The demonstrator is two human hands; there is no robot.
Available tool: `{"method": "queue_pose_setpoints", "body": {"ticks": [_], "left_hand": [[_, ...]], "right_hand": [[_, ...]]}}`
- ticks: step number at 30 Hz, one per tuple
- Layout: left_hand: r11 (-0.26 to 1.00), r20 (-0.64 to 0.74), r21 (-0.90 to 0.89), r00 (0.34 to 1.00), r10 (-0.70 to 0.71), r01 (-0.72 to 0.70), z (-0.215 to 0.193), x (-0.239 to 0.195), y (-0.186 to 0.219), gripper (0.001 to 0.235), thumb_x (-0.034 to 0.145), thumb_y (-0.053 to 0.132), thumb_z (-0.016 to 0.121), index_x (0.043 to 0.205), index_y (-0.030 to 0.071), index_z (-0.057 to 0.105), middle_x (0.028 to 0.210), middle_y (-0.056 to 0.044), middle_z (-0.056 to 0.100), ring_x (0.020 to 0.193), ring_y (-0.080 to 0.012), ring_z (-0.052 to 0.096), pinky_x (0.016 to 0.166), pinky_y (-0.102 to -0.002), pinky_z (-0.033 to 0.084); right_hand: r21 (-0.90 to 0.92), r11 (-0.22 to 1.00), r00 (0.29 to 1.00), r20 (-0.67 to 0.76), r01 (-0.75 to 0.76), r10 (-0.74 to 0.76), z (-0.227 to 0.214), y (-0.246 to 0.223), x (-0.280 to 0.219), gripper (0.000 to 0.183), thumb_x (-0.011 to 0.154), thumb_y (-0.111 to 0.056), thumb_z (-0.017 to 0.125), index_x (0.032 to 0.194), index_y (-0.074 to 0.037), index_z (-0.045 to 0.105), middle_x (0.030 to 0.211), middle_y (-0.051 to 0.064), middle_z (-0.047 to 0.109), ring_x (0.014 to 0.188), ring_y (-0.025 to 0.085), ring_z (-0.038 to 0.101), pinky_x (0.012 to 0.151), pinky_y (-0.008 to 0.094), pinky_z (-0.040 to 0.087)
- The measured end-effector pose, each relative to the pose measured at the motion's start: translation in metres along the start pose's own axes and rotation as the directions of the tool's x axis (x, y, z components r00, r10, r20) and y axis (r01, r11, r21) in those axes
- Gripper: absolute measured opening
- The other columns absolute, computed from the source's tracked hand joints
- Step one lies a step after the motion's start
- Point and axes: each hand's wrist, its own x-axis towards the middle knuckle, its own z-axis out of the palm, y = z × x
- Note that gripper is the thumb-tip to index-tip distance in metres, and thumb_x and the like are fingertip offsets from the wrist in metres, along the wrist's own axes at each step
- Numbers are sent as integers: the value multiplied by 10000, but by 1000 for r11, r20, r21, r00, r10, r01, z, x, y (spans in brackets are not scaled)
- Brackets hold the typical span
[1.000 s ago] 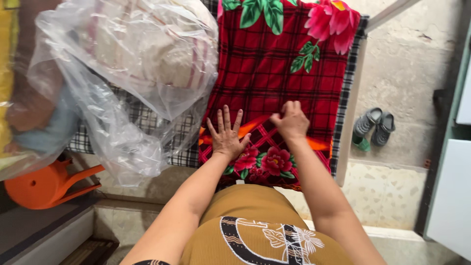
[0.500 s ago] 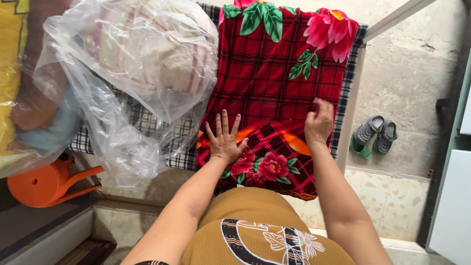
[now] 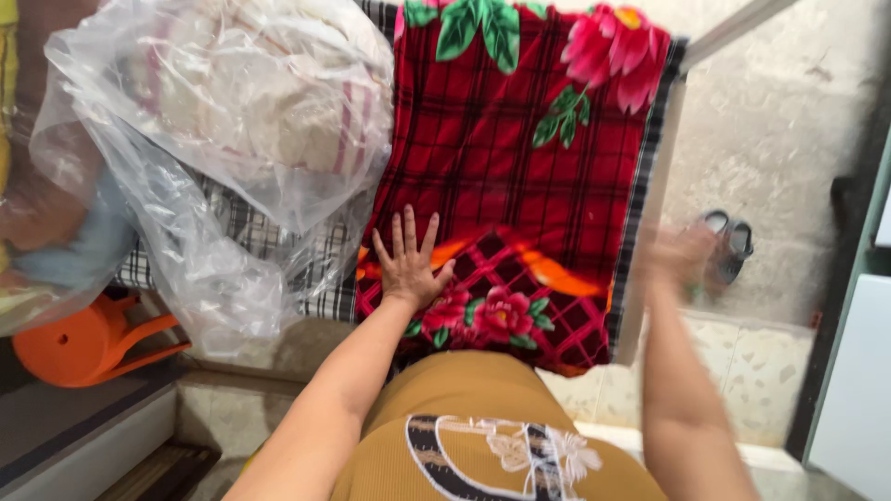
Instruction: The person folds a red floral towel and places it into a plastic bag. They then take a pink patterned blanket and a white cloth from a yellow basket, fold them, and place them into the same bag.
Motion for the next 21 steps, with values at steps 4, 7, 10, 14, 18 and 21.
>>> {"method": "queue_pose_setpoints", "body": {"ticks": [4, 7, 10, 14, 18, 21], "left_hand": [[1000, -37, -25, 999, 0, -1, -5, 10, -2, 969, 845, 663, 553, 1642, 251, 187, 1692, -228, 46, 1554, -423, 84, 1176, -732, 48], [1000, -77, -20, 997, 3, -5, -4, 11, 1, 960, 843, 651, 567, 1641, 244, 220, 1700, -218, 67, 1562, -414, 98, 1184, -724, 66], [1000, -146, -19, 989, 7, -10, -9, 5, 1, 948, 823, 638, 578, 1625, 259, 243, 1689, -220, 116, 1547, -416, 153, 1186, -715, 98], [999, -188, -23, 982, 20, -25, -18, 14, 2, 925, 798, 615, 593, 1590, 265, 271, 1653, -218, 182, 1491, -412, 234, 1150, -719, 145], [997, -237, -66, 971, 15, -32, -20, 18, 8, 933, 736, 590, 600, 1551, 272, 276, 1629, -204, 183, 1473, -399, 217, 1128, -724, 140], [996, -270, -72, 962, 30, -51, -11, 19, 0, 950, 719, 606, 600, 1547, 275, 273, 1622, -207, 173, 1472, -404, 185, 1119, -722, 129]], "right_hand": [[-152, 987, 989, -143, -52, 30, -42, 24, 56, 792, 983, -326, 609, 1605, 5, 247, 1689, 261, 221, 1548, 444, 159, 1152, 642, 72], [156, 920, 926, -179, 361, -333, -24, -22, 81, 611, 1004, -220, 638, 1550, -9, 464, 1605, 223, 469, 1519, 368, 403, 1278, 485, 291], [511, 717, 864, -117, 475, -489, 19, -99, 117, 556, 957, -230, 679, 1449, 3, 565, 1419, 209, 620, 1359, 354, 590, 1195, 416, 432], [289, 877, 903, 84, 384, -422, 44, -201, 198, 964, 907, -586, 701, 1574, 11, 343, 1508, 274, 475, 1382, 444, 444, 1161, 462, 330], [-66, 975, 895, 412, 213, -168, 60, -244, 290, 1124, 820, -752, 618, 1617, -83, 194, 1543, 205, 439, 1446, 404, 358, 1105, 624, 176], [-148, 980, 761, 649, 131, -3, 83, -246, 333, 1014, 841, -764, 589, 1532, -56, 368, 1424, 208, 586, 1311, 365, 533, 1110, 585, 286]]}}
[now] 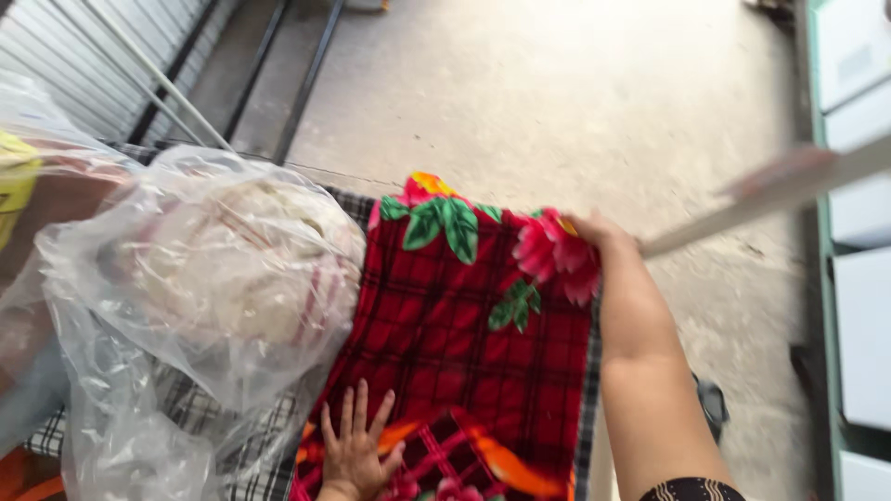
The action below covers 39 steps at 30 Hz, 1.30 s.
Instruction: The person folds a red floral towel and places it into a plastic bag. They then take a pink patterned blanket and a white cloth from a yellow basket, fold them, and place them into the same bag.
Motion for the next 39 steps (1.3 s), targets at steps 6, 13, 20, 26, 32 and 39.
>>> {"method": "queue_pose_setpoints", "body": {"ticks": [6, 13, 20, 26, 32, 39], "left_hand": [[999, -43, 35, 998, 36, -35, 17, -3, -9, 980, 711, 652, 588, 1560, 293, 256, 1624, -203, 155, 1472, -386, 170, 1107, -718, 121], [998, -74, 42, 996, 47, -44, 13, 1, -8, 962, 723, 658, 579, 1562, 295, 280, 1623, -206, 190, 1465, -384, 217, 1122, -703, 130], [1000, 41, 5, 999, -21, 21, 1, -2, -1, 887, 771, 609, 587, 1558, 291, 326, 1644, -192, 193, 1490, -379, 207, 1159, -686, 120], [999, 96, -14, 995, -30, 32, 0, -5, -2, 890, 788, 606, 567, 1570, 281, 293, 1647, -206, 158, 1501, -391, 165, 1160, -691, 66], [999, 66, 29, 998, -17, 15, -7, -4, 2, 900, 795, 617, 553, 1577, 283, 257, 1649, -202, 140, 1508, -388, 151, 1159, -696, 61], [997, 237, 16, 969, -74, 73, 0, -9, -1, 884, 819, 615, 574, 1578, 300, 247, 1657, -191, 115, 1520, -380, 111, 1168, -687, 41]], "right_hand": [[239, 960, 902, 430, -145, 29, 24, -12, 53, 673, 859, -659, 626, 1222, -106, 751, 1119, 152, 765, 973, 274, 690, 953, 456, 525], [602, 784, 962, 92, 151, -256, 52, -18, 95, 516, 703, -114, 818, 1213, -149, 749, 942, 73, 778, 723, 179, 689, 673, 375, 573], [709, 395, 809, -548, 584, -213, 28, -26, 42, 600, 835, 36, 653, 1415, -118, 656, 1066, 71, 765, 781, 147, 697, 627, 284, 577], [78, 701, 490, -769, 709, -410, -3, -18, -48, 594, 890, -93, 765, 1460, -217, 651, 1062, 143, 784, 913, 225, 754, 839, 370, 580], [75, 849, 580, -762, 523, -290, -25, -35, -77, 552, 895, -69, 731, 1383, -327, 718, 1108, 106, 776, 947, 237, 749, 872, 376, 580], [505, 187, 527, -703, 843, -477, -28, -25, -169, 811, 938, 137, 635, 1635, -215, 413, 1289, 48, 692, 926, 176, 652, 717, 301, 579]]}}
